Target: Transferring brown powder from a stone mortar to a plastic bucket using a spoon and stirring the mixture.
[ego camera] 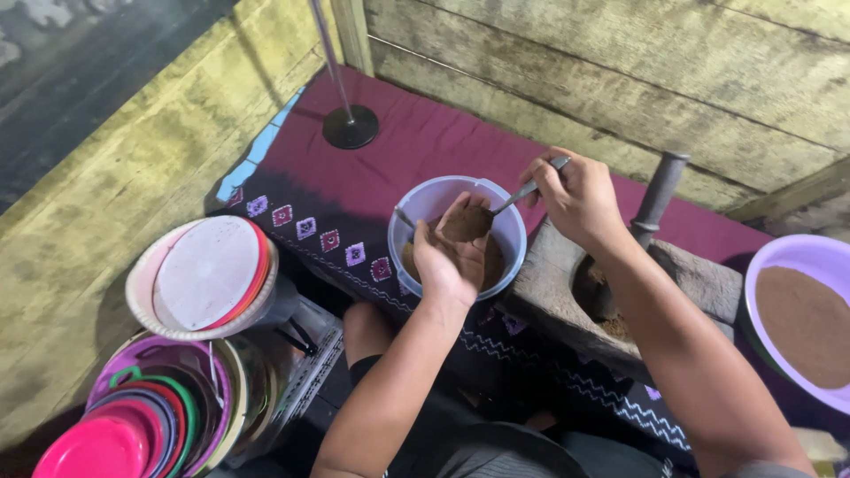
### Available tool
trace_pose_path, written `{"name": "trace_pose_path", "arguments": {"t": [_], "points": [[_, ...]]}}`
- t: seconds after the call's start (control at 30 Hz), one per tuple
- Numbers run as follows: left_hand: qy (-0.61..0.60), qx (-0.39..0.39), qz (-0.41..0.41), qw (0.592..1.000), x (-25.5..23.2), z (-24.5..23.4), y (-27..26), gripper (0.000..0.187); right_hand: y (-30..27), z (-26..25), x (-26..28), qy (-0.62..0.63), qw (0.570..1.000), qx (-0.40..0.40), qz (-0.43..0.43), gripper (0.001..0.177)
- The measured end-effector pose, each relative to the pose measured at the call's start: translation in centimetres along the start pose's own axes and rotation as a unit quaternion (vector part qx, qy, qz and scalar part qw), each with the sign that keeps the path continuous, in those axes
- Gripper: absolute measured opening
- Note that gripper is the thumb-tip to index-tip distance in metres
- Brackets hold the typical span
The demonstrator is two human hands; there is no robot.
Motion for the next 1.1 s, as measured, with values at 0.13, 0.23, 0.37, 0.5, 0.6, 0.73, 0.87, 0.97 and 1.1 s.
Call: {"name": "trace_pose_path", "arguments": {"t": [0.13, 0.23, 0.37, 0.5, 0.6, 0.73, 0.87, 0.97, 1.1], "points": [[0.058, 0.025, -0.032, 0.998, 2.0, 1.3, -1.6, 0.073, -2.7, -3.2, -1.0, 0.0, 0.998, -0.047, 0.051, 0.026], [0.138, 0.043, -0.086, 0.986, 4.1, 2.2, -2.3, 0.078, -5.5, -6.0, -1.8, 0.002, 0.992, -0.084, 0.096, 0.029], [0.232, 0.136, -0.038, 0.962, 8.8, 0.0, -0.3, 0.057, -10.1, -9.6, -4.6, -0.048, 0.98, -0.138, 0.135, 0.026], [0.581, 0.242, 0.163, 0.76, 8.7, 1.9, -2.6, 0.03, -14.5, -11.8, -5.9, -0.125, 0.953, -0.184, 0.205, 0.033], [0.623, 0.265, 0.141, 0.722, 8.7, 2.6, -3.1, 0.03, -17.4, -11.4, -9.6, -0.14, 0.944, -0.165, 0.248, 0.03], [0.653, 0.273, 0.142, 0.692, 8.7, 2.2, -2.8, 0.026, -19.3, -9.9, -11.6, -0.139, 0.949, -0.194, 0.207, 0.024], [0.662, 0.279, 0.145, 0.681, 8.5, 2.4, -3.2, 0.027, -19.3, -9.8, -12.3, -0.147, 0.951, -0.179, 0.205, 0.022], [0.656, 0.289, 0.158, 0.679, 8.5, 2.4, -3.3, 0.027, -19.2, -9.8, -12.5, -0.145, 0.955, -0.175, 0.192, 0.022], [0.655, 0.296, 0.166, 0.675, 8.5, 2.1, -3.1, 0.027, -18.6, -9.6, -12.3, -0.125, 0.958, -0.169, 0.193, 0.023]]}}
Point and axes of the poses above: each hand's wrist, its own y-axis towards the middle knuckle, its own z-axis out of the palm, x = y × z, the point moved 1 cm from there along y, towards the middle knuckle, and after that the axes turned 2 degrees about y, right-handed, at the moved point
